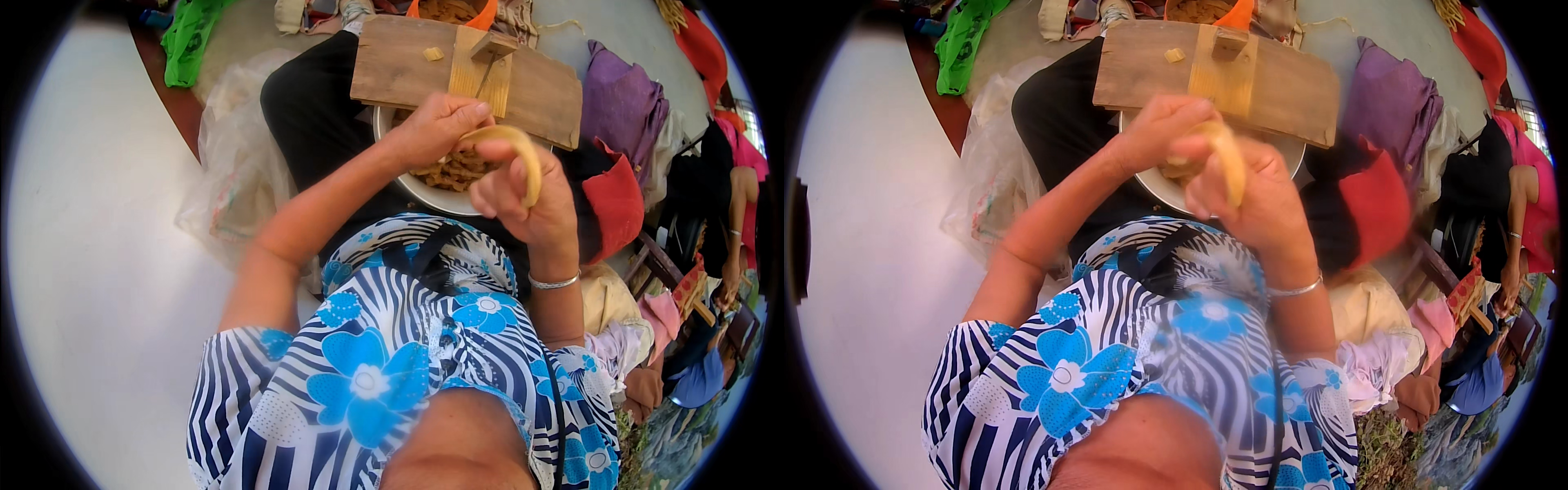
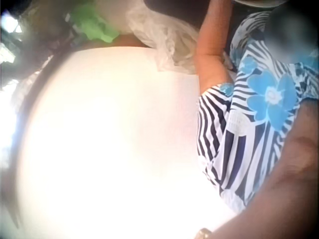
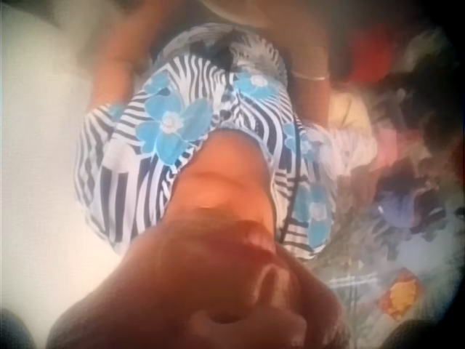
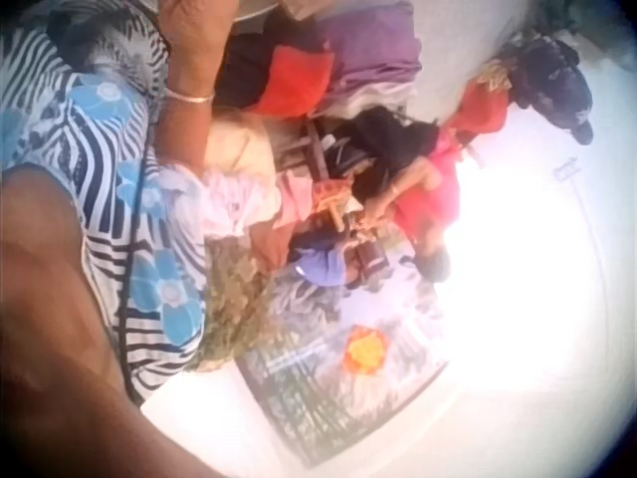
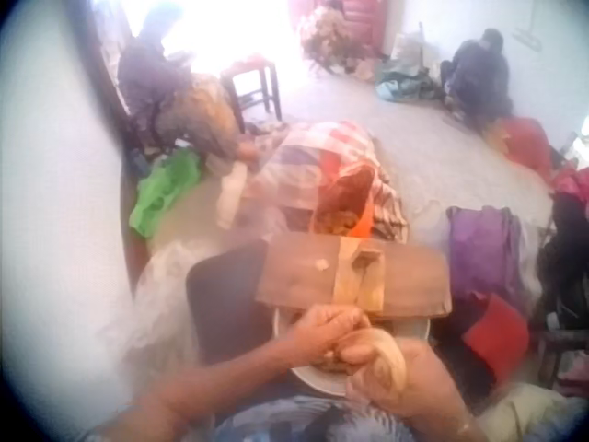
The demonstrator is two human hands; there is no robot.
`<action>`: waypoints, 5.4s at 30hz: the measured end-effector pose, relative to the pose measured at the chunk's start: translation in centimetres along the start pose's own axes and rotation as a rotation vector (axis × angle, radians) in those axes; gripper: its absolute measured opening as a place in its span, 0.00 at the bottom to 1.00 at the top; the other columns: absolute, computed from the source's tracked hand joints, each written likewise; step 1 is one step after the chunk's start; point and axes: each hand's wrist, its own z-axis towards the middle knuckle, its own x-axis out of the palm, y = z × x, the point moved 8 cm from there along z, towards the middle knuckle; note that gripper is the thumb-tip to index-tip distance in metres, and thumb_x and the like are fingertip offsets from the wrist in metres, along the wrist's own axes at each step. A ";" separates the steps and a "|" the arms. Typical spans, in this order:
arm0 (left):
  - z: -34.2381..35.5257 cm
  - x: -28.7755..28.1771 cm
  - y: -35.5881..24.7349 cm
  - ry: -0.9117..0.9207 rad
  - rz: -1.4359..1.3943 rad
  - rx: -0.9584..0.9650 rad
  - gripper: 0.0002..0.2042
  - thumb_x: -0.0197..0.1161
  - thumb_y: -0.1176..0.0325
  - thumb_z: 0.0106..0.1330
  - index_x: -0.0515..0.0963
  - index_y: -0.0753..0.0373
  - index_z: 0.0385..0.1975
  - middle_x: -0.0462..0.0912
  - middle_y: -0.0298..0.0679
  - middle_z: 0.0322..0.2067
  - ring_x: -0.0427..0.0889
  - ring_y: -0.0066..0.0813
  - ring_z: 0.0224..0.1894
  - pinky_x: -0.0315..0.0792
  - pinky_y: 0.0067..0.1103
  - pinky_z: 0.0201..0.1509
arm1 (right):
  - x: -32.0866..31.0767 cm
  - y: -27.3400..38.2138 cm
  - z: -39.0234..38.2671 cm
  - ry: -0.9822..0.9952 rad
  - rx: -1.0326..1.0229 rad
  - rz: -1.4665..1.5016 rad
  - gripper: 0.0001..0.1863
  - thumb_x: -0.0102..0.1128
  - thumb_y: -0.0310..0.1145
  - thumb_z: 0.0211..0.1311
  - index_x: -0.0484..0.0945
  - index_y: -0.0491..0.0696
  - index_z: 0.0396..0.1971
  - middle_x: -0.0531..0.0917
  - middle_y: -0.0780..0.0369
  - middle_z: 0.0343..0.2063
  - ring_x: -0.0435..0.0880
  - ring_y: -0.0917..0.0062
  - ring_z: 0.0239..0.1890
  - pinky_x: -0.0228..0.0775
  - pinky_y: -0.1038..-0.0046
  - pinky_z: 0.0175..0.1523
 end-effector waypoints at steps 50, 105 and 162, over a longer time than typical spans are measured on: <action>-4.8 -0.5 1.7 -0.237 0.409 0.186 0.04 0.59 0.70 0.63 0.74 0.64 0.32 0.76 0.41 0.23 0.74 0.26 0.22 0.69 0.23 0.28 | -11.6 1.7 -1.7 -0.610 -0.397 -0.584 0.14 0.58 0.26 0.61 0.77 0.42 0.47 0.75 0.61 0.48 0.73 0.79 0.49 0.64 0.78 0.54; 0.9 -2.7 1.1 0.062 0.175 -0.198 0.09 0.57 0.66 0.64 0.79 0.65 0.35 0.73 0.25 0.21 0.65 0.10 0.22 0.58 0.12 0.24 | -12.2 0.8 1.4 -0.285 0.169 -0.727 0.13 0.58 0.30 0.62 0.76 0.41 0.45 0.80 0.65 0.29 0.78 0.86 0.27 0.73 0.83 0.36; -0.2 3.2 2.6 0.030 -0.204 -0.127 0.06 0.58 0.69 0.63 0.76 0.65 0.32 0.73 0.29 0.21 0.68 0.14 0.24 0.63 0.14 0.26 | -6.3 2.8 0.1 -0.607 -0.470 -1.730 0.11 0.59 0.31 0.60 0.81 0.49 0.42 0.84 0.60 0.34 0.83 0.78 0.34 0.72 0.78 0.39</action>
